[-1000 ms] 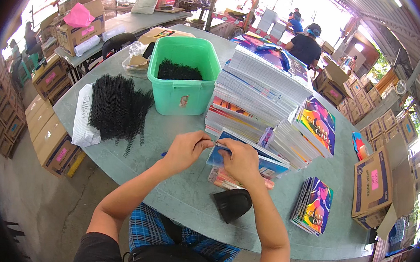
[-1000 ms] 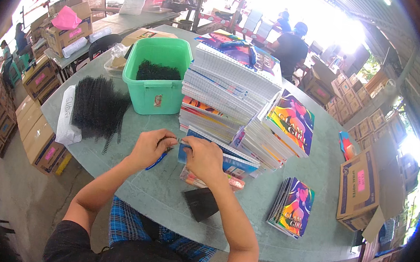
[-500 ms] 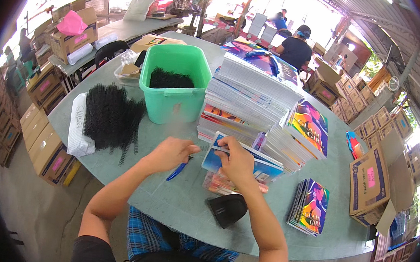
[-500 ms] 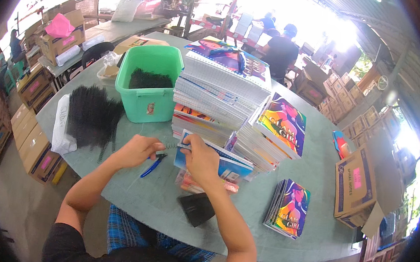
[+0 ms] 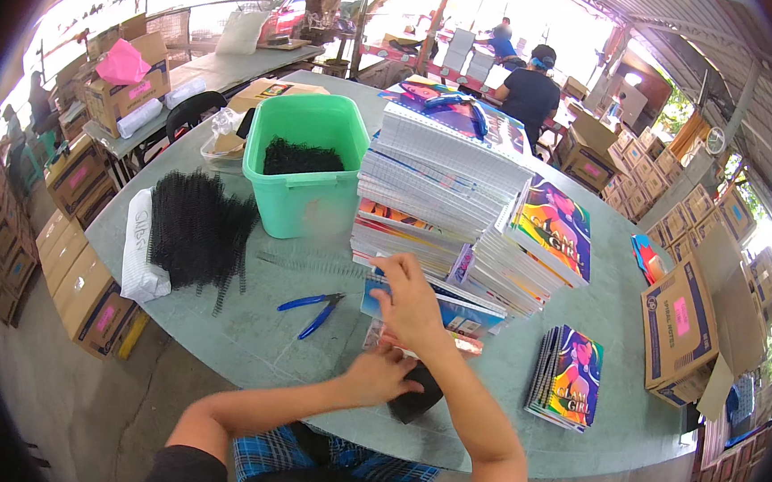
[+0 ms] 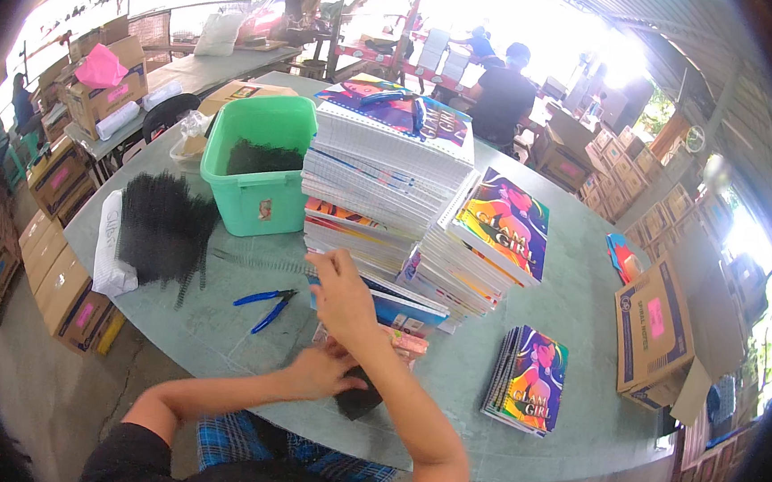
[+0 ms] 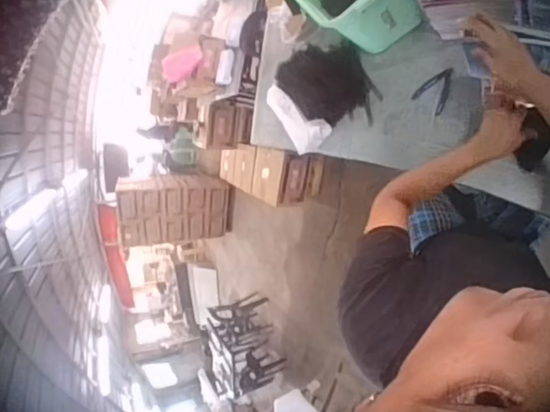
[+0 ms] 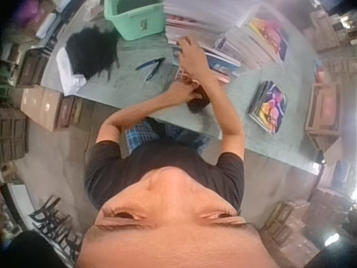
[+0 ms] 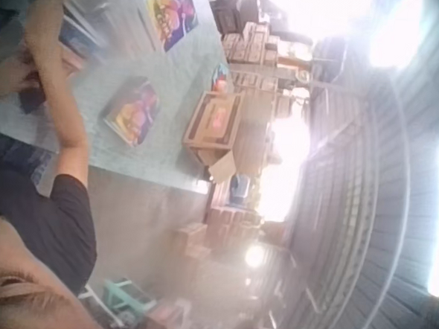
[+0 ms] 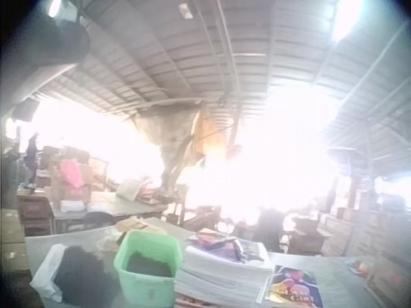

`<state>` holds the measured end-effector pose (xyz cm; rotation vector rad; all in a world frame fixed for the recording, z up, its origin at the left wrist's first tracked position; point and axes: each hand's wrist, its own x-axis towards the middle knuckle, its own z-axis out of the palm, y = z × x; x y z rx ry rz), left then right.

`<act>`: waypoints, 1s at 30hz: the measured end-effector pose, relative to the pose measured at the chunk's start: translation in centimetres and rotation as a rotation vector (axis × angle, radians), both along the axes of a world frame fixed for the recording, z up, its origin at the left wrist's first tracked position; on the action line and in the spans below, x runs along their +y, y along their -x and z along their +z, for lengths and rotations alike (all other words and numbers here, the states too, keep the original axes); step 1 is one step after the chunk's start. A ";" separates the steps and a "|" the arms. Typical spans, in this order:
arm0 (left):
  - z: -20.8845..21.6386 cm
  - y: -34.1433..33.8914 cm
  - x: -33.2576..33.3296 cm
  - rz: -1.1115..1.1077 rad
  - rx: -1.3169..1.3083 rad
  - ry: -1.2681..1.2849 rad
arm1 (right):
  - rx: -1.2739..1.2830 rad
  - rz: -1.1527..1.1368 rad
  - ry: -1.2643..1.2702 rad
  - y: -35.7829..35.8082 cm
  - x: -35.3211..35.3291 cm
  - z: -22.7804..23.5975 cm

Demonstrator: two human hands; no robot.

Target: The person inserts plastic spiral coils into the pre-punched holes of notebooks by hand and trims the excess length using a pair of pliers before stacking the finished notebooks on a table.

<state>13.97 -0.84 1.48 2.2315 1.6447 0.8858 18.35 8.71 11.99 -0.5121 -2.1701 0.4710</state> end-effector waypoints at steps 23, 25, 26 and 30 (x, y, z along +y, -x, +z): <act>11.2 9.1 -0.3 0.427 -0.158 -0.616 | -0.119 -0.247 -0.111 -6.7 0.7 -0.6; 12.3 8.9 -0.1 0.585 -0.358 -0.781 | -0.124 -0.238 -0.129 -6.9 0.4 -0.6; 11.6 8.6 -0.1 0.501 -0.326 -0.697 | -0.122 -0.238 -0.117 -6.6 0.3 -0.8; 11.9 8.6 0.5 0.332 -0.281 -0.626 | -0.142 -0.258 -0.127 -6.6 0.5 -0.5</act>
